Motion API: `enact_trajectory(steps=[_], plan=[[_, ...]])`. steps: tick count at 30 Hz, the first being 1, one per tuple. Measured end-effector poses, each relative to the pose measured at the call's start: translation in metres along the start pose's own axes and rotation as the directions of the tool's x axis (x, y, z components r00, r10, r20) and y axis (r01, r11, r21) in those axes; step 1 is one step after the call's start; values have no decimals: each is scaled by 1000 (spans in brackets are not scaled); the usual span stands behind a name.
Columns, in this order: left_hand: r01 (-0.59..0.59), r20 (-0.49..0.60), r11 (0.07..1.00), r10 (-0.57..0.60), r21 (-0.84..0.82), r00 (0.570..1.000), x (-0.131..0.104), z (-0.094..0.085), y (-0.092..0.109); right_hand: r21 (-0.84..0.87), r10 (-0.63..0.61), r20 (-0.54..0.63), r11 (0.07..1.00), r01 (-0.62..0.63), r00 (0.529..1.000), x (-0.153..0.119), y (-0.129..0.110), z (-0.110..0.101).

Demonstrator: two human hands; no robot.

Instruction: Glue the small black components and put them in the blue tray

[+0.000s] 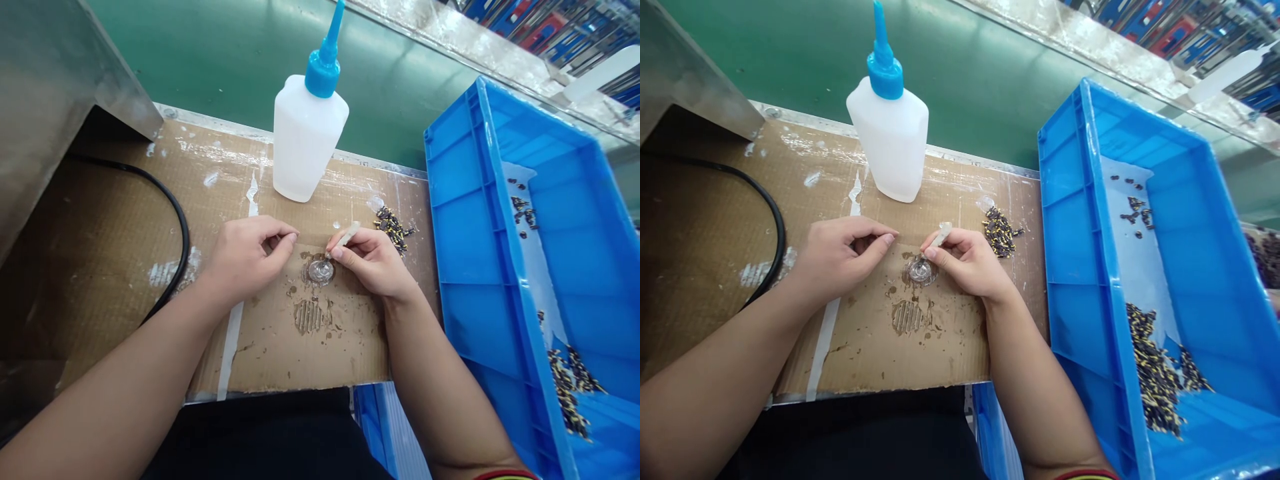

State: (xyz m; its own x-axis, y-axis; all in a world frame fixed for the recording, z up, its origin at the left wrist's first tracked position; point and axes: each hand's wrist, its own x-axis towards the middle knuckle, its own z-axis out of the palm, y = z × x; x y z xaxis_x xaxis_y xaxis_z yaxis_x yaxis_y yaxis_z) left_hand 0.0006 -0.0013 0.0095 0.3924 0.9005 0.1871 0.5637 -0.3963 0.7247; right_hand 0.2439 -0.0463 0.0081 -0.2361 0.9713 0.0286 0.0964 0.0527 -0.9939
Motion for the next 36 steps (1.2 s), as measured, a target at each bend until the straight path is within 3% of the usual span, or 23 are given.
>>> enact_trajectory(steps=[9,23,30,36], plan=[[1,1,1000,-1,-8,1000,0,0,-1,104,-2,0,995,2,1000,-2,13,-7],[4,3,1000,-4,-11,1000,0,0,1,-40,-8,4,999,8,1000,-1,0,-2],[1,1,1000,-1,-24,1000,0,0,-1,53,7,-29,999,-6,1000,-2,10,-5],[-9,-4,1000,9,-19,1000,0,1,-1,-12,-26,-23,1000,26,999,-2,7,-1]])
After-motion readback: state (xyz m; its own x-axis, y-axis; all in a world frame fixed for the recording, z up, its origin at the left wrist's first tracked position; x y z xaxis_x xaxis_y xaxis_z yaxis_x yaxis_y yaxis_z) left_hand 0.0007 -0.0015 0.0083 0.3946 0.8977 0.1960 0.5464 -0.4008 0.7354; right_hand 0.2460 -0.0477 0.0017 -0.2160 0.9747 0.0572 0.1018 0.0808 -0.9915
